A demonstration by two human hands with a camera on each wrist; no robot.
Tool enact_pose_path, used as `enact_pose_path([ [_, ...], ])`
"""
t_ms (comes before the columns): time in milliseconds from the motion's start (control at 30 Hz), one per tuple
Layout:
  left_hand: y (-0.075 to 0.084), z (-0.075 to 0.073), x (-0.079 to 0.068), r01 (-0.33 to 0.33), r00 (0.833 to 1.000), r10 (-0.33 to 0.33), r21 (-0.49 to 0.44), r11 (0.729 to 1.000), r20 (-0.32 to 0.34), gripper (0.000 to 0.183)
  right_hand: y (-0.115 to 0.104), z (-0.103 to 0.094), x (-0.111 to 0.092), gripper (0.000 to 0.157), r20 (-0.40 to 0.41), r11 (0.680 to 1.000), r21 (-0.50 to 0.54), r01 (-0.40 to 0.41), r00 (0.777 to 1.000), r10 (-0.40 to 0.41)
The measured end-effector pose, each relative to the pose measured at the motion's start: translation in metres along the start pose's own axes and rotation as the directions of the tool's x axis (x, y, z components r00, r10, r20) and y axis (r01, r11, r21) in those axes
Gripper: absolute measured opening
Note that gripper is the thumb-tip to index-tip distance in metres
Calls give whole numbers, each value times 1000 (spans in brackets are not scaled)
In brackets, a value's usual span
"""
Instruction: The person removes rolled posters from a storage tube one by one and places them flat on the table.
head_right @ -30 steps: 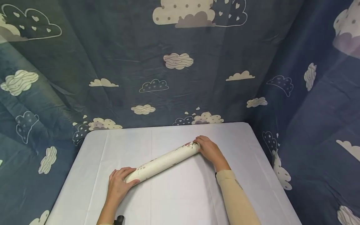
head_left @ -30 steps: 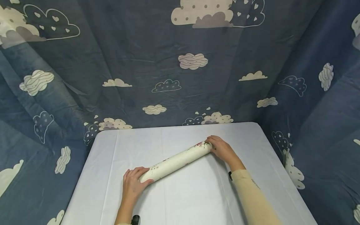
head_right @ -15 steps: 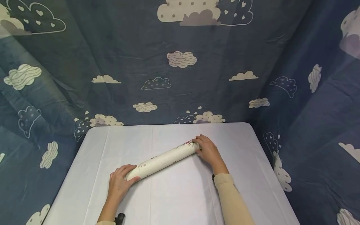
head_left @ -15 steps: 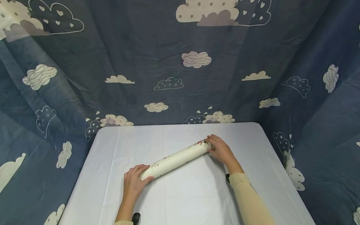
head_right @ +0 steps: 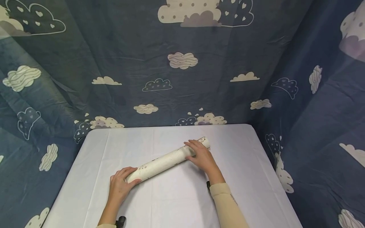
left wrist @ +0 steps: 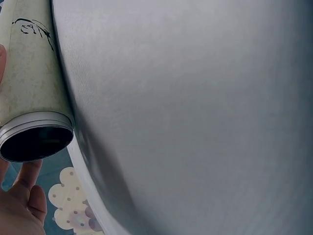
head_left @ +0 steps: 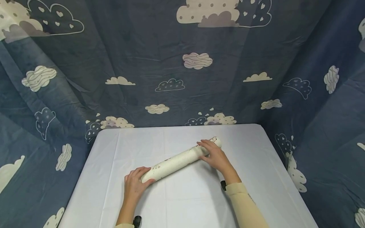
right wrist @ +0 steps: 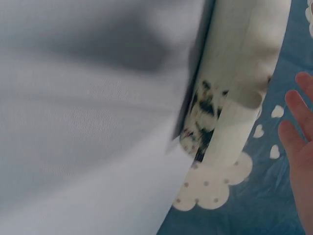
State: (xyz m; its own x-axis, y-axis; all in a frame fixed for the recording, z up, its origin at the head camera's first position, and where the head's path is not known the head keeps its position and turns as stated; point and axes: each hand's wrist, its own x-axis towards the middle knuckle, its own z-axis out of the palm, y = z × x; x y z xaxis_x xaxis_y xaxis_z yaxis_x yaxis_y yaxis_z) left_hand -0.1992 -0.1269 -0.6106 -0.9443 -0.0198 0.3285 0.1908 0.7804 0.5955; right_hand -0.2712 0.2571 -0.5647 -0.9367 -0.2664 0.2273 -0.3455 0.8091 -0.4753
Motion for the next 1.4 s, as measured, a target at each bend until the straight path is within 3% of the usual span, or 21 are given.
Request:
enact_pose_path([
  [633,2,0,-1,-5,1000,5,14,1000,-20,56,-33,8,-2,66,-24,995,58,75,997,-74],
  [1400,1,3,-3,-33,998,35,28,999,-56,58,-66,21,0,64,-3,984,26,176,984,-176],
])
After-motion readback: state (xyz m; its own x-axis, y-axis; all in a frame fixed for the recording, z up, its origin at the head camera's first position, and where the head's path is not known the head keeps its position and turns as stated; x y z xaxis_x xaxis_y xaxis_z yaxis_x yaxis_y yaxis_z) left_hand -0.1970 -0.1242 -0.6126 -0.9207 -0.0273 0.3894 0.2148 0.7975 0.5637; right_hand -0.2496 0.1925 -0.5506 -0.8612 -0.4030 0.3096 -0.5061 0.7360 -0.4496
